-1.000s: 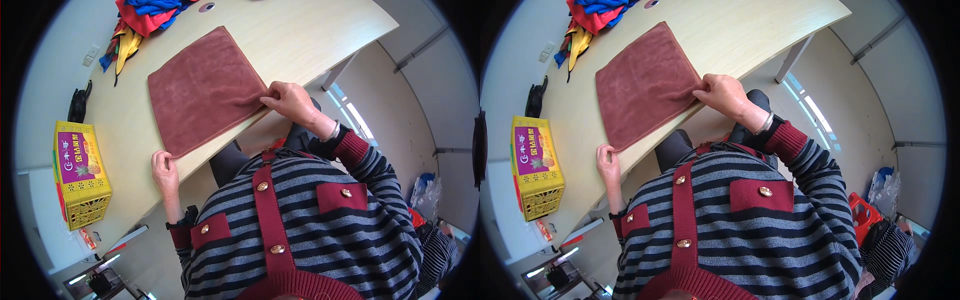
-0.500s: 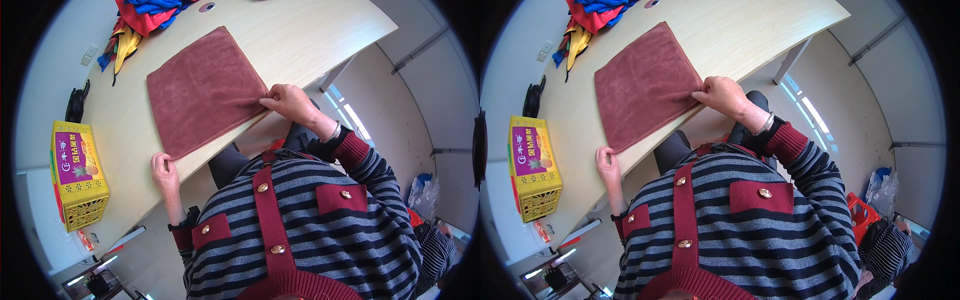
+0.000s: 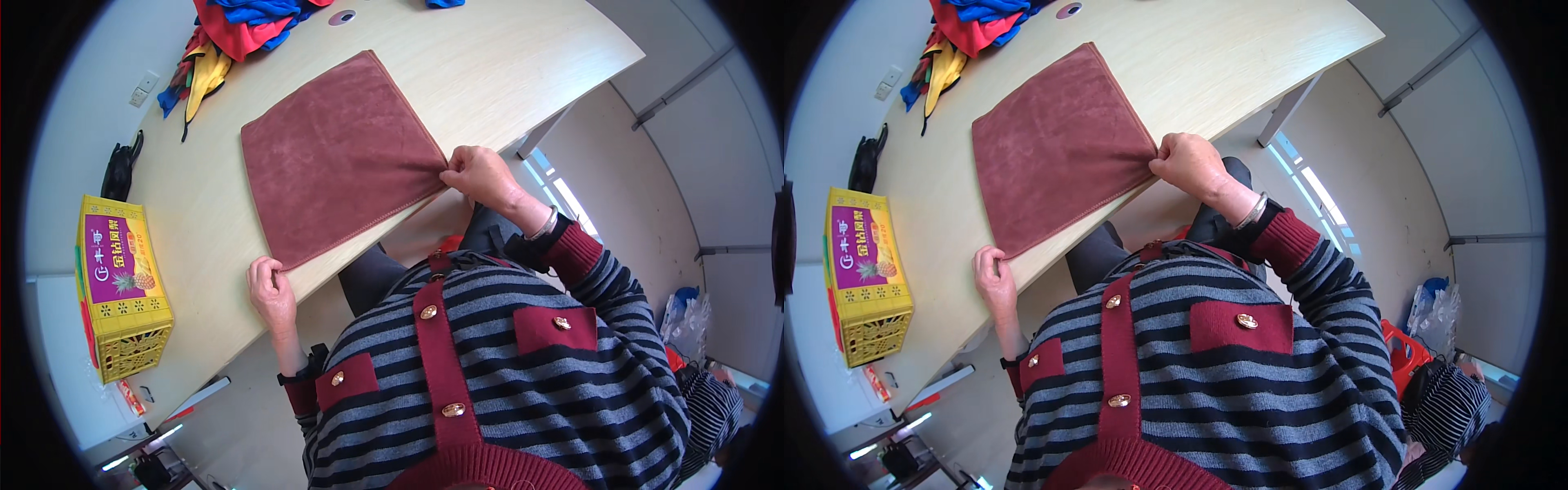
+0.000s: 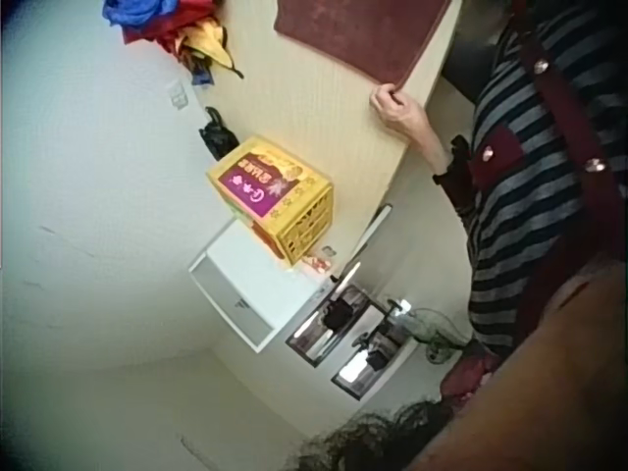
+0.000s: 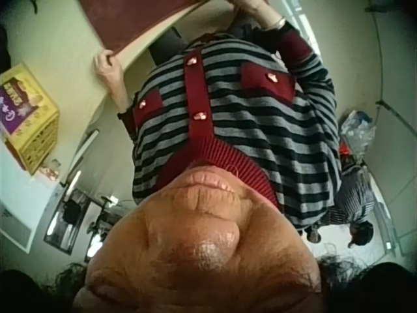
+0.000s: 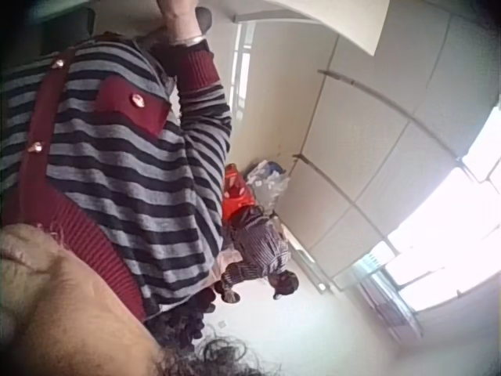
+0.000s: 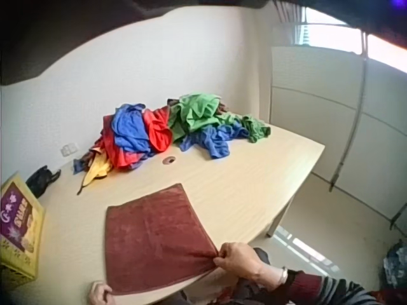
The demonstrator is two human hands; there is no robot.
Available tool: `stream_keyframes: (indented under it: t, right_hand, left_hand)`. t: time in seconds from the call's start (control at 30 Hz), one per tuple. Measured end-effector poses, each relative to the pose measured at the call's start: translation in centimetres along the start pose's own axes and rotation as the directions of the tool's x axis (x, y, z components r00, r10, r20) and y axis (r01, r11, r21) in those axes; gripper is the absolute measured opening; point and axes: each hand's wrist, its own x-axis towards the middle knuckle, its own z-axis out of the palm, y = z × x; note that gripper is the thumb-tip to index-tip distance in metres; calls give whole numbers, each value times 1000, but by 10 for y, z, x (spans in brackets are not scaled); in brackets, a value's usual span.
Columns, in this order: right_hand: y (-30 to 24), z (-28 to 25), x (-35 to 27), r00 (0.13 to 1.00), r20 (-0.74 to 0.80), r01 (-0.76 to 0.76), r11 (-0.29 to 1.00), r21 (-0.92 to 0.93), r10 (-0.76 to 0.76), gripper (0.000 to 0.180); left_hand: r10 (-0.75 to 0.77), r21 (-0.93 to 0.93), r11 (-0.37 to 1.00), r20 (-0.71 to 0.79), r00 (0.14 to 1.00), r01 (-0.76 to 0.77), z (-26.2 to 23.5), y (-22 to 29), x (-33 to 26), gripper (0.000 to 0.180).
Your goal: Folding square pieces of colorful fabric on a table in a workspace.
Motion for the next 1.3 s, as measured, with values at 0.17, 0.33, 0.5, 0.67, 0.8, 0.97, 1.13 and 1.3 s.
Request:
stream_keyframes:
  t: [0.17,0.33,0.5,0.67,0.8,0.97,1.13,1.3]
  right_hand:
    - [-2,-5,-2,1000,-3,5,1000,-11,-5,23]
    - [-12,-9,-5,994,-28,102,988,-119,-106,19]
    - [-49,-1,5,900,-102,386,883,-268,-425,28]
    - [-94,96,6,661,80,685,557,-470,-746,65]
    - [-87,106,12,685,235,720,593,-360,-690,71]
    - [-23,56,39,861,34,432,696,-573,-507,72]
    - [-24,5,59,959,48,244,730,-639,-279,71]
    - [-89,41,76,820,276,563,626,-540,-501,71]
  left_hand:
    - [30,25,999,-8,1000,-30,1,-1,-1,18]
    - [19,16,1000,-14,1000,-19,-11,-12,-3,17]
    - [-70,-162,984,18,997,72,3,-3,17,15]
    - [-31,65,998,233,972,16,34,32,42,44]
    - [-2,270,958,341,940,-96,44,30,44,58]
    - [-59,249,968,390,919,-44,32,21,32,63]
    - [-132,289,956,567,813,-47,5,27,55,62]
    - [80,106,984,472,878,-147,25,-1,118,65]
